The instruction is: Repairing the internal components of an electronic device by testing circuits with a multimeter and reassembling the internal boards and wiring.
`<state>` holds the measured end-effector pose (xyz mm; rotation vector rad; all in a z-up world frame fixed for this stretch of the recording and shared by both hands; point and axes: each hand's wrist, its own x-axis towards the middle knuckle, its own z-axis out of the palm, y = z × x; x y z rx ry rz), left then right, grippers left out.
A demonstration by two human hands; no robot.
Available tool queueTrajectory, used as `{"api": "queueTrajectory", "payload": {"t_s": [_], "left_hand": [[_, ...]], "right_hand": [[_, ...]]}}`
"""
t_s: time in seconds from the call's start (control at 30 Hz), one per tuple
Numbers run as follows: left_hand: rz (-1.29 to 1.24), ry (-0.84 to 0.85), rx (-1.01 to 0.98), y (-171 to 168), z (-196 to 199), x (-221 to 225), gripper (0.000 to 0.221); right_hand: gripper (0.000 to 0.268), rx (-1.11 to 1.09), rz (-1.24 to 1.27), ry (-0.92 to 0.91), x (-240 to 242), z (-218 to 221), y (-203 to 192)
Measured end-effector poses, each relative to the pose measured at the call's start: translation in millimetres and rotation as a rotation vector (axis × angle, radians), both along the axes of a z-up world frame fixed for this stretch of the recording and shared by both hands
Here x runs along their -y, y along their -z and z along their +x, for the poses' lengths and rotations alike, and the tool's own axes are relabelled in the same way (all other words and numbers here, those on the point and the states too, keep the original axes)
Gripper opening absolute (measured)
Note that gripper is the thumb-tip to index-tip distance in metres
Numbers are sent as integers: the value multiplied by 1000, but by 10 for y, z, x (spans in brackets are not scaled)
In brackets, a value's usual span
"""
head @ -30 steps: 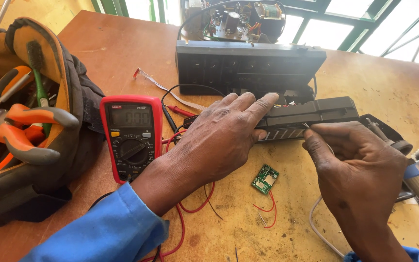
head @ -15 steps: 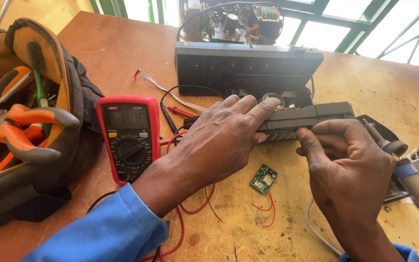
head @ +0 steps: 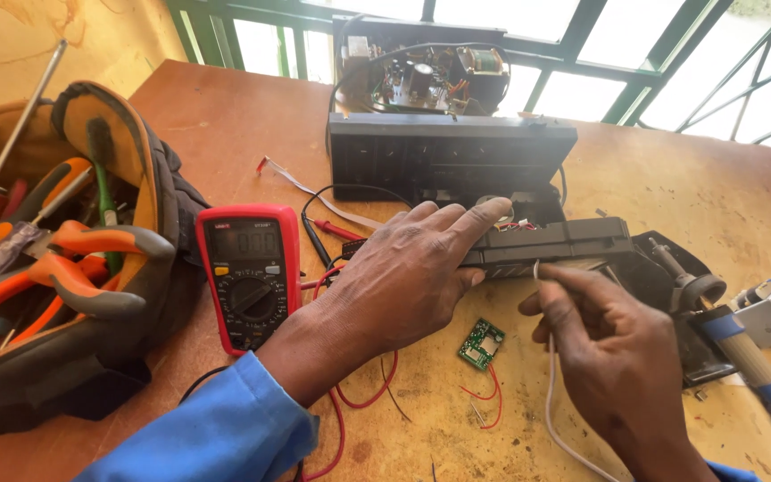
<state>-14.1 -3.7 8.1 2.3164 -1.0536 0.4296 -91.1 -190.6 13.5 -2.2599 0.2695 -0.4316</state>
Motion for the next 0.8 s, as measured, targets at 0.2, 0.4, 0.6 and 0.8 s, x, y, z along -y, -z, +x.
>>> {"api": "queueTrajectory", "payload": {"t_s": [0.2, 0.4, 0.6, 0.8], "left_hand": [[21, 25, 6, 5, -31, -9, 64], [25, 47, 1, -53, -63, -23, 62], [-27, 17, -36, -111, -98, 18, 65], [-52, -154, -60, -198, -50, 184, 37]], "right_hand": [[23, -13, 265, 21, -38, -50, -5], [26, 141, 400, 106, 1, 6, 81], [29, 285, 424, -62, 115, -17, 184], [21, 277, 423, 9, 119, 8, 262]]}}
